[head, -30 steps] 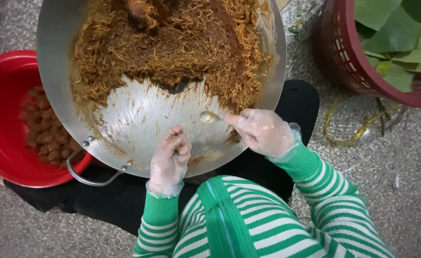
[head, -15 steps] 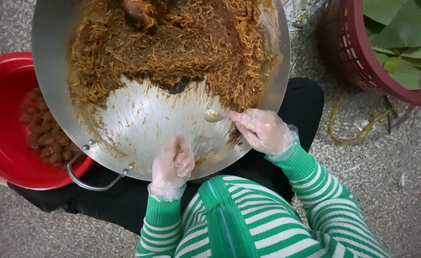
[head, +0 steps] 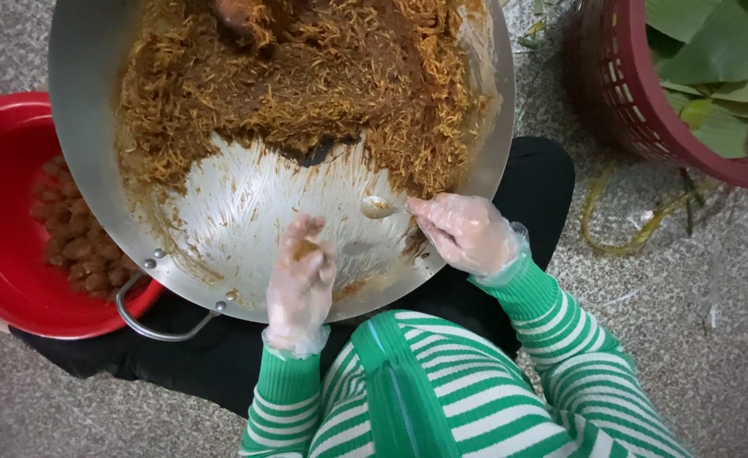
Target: Forming and filling food balls using a mixture in a wok and a separate bowl of filling while wearing plastic gloves.
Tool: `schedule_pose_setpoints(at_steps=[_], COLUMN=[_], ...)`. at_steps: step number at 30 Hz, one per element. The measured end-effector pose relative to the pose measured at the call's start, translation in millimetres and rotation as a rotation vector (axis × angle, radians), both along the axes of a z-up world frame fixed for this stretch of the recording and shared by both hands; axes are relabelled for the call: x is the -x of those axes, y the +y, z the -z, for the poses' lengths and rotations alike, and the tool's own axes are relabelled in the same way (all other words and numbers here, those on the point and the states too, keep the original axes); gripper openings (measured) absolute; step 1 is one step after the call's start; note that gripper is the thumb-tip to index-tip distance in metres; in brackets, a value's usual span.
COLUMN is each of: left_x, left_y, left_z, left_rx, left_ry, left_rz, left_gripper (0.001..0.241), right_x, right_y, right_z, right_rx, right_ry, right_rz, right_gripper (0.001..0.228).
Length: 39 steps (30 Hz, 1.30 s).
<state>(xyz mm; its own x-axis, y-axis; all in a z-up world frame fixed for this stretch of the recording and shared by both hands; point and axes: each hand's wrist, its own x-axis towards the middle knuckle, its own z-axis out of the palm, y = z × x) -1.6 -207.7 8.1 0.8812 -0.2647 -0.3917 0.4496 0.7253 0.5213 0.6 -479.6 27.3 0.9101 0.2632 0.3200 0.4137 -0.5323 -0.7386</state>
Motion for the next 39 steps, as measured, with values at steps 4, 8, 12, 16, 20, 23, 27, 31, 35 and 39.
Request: schedule_pose_setpoints(at_steps=[4,8,12,16,20,23,27,31,35,39], left_x=[12.4,7.3,2.4,2.3,10.9,-6.0,-2.5,11.9,11.5,-3.4], left_y=[2.4,12.4,4.2,7.1,14.8,2.3,-5.1,8.5,11.5,-3.0], left_z=[4.2,25.5,10.9,2.8,25.1,-2.0,-21.9,10.0,18.5,-18.9], left_rx=[-0.208,-0.199,-0.064,-0.14,-0.062,-0.003,0.006,-0.201,-0.104,-0.227], left_ry=[-0.221,-0.1,-0.344,-0.203,0.027,0.063,-0.127,-0.27,-0.214,-0.348], left_rz=[0.068,0.189,0.157,0.124,0.061,0.004,-0.012,0.101,0.096,0.08], left_gripper=[0.027,0.095,0.07,0.032,0.053,0.009,0.022,0.037,0.066,0.037], right_x=[1.6,3.2,2.5,2.3,1.7,2.6,2.5,2.1,2.7,3.4], right_y=[-1.1,-1.7,-1.9,-0.4,0.8,0.9,-1.3,-2.8,-3.6,-2.6], right_z=[2.9,6.4,7.2,4.0,2.0,3.0,3.9,6.3,6.9,7.0], right_rx=[-0.009,-0.025,-0.004,-0.005,-0.023,-0.024,-0.027,-0.032,-0.047,-0.04], right_ry=[0.0,0.021,0.004,0.008,0.017,0.037,0.042,0.048,0.079,0.076], right_rz=[0.015,0.027,0.022,0.037,0.037,0.04,0.037,0.031,0.031,0.034], right_gripper=[0.025,0.026,0.026,0.025,0.025,0.025,0.025,0.023,0.023,0.026])
